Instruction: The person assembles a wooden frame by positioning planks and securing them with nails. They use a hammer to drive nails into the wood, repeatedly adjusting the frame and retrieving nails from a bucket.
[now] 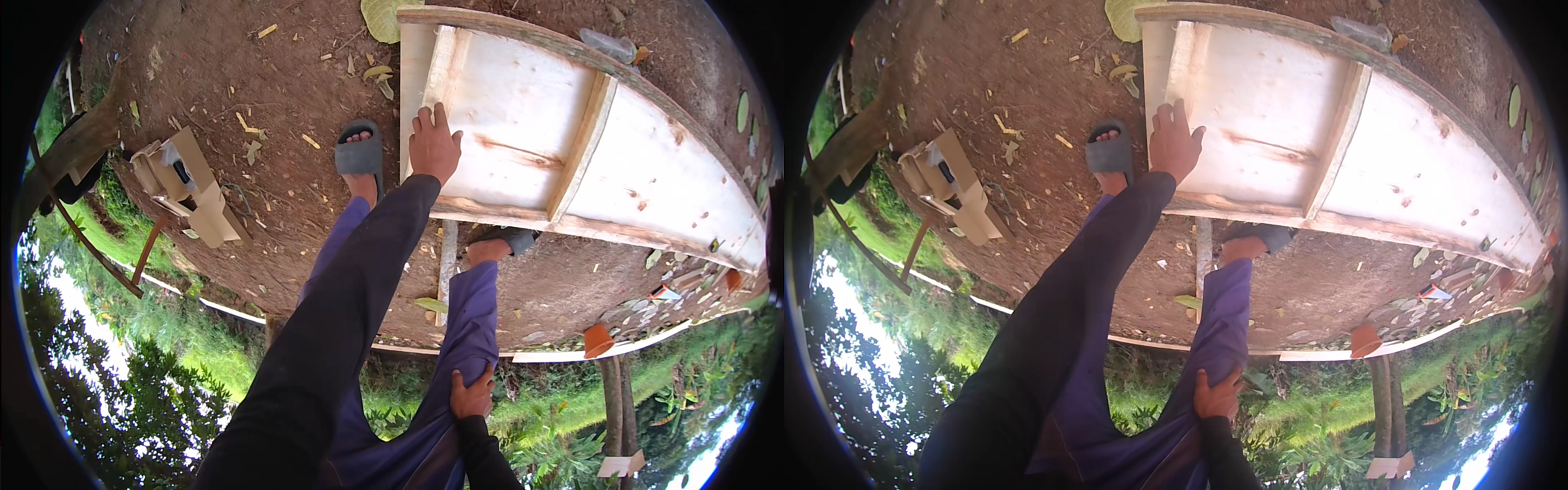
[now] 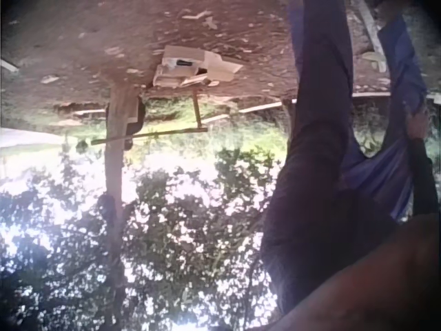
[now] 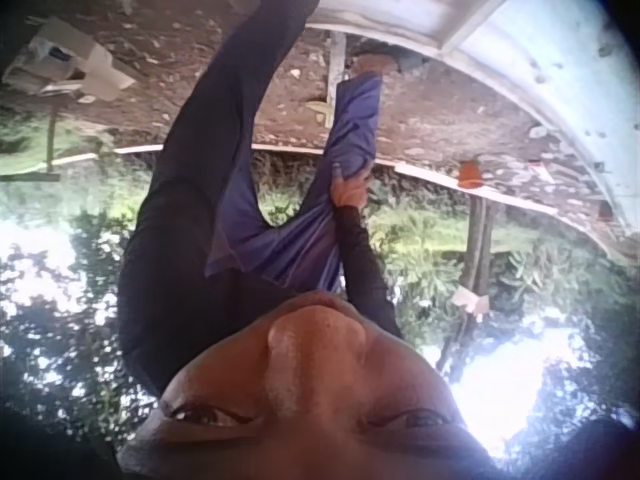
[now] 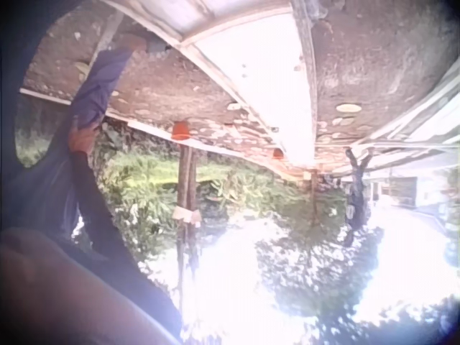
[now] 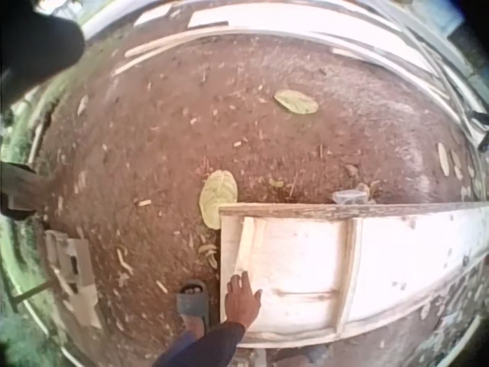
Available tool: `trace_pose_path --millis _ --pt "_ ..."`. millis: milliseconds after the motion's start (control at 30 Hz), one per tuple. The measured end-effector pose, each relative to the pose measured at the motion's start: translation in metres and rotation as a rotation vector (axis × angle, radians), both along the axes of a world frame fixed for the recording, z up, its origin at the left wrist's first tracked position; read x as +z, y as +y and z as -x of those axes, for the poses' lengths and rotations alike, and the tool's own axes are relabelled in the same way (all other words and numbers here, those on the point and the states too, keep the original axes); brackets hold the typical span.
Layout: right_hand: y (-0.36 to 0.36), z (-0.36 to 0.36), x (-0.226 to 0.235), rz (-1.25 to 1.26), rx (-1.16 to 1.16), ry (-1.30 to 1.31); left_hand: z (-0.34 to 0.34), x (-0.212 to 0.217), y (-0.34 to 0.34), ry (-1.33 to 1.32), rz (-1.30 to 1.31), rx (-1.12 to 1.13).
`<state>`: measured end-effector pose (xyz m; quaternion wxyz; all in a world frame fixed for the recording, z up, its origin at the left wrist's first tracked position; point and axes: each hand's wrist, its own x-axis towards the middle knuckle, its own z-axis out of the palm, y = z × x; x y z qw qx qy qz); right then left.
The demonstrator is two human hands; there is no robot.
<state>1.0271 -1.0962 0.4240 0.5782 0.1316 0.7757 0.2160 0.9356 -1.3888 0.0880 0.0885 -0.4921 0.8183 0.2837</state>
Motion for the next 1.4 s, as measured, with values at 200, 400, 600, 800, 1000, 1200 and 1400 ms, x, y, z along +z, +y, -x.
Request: trace_pose_path --millis 200,400,600,800,1000,1200,1400 --pt "0.002 0.003 0.004 0.044 -0.007 0.007 -0.004 -0.034 -0.008 -0.245 0.287 -0.070" --pt "0.003 0.010 0.005 0.039 -0.002 0.047 -0.008 -0.023 -0.009 -0.069 -0.033 0.181" --pt "-0.004 0.017 0.007 0.008 -0.032 0.008 -0.039 -0.026 -0.047 0.087 -0.346 0.117" --pt "0.005 0.015 0.005 0.038 -0.040 0.033 -0.037 0.012 -0.082 0.186 -0.630 0.122" --pt "0.006 0.017 0.007 0.035 -0.037 0.023 -0.023 0.086 -0.087 0.394 -0.399 -0.086" --pt "0.004 0.020 0.008 0.044 -0.029 0.036 -0.033 0.088 -0.085 0.736 -0.096 -0.412" --pt "0.020 0.013 0.008 0.108 -0.023 0.095 -0.046 0.061 -0.077 0.528 0.158 -0.604"
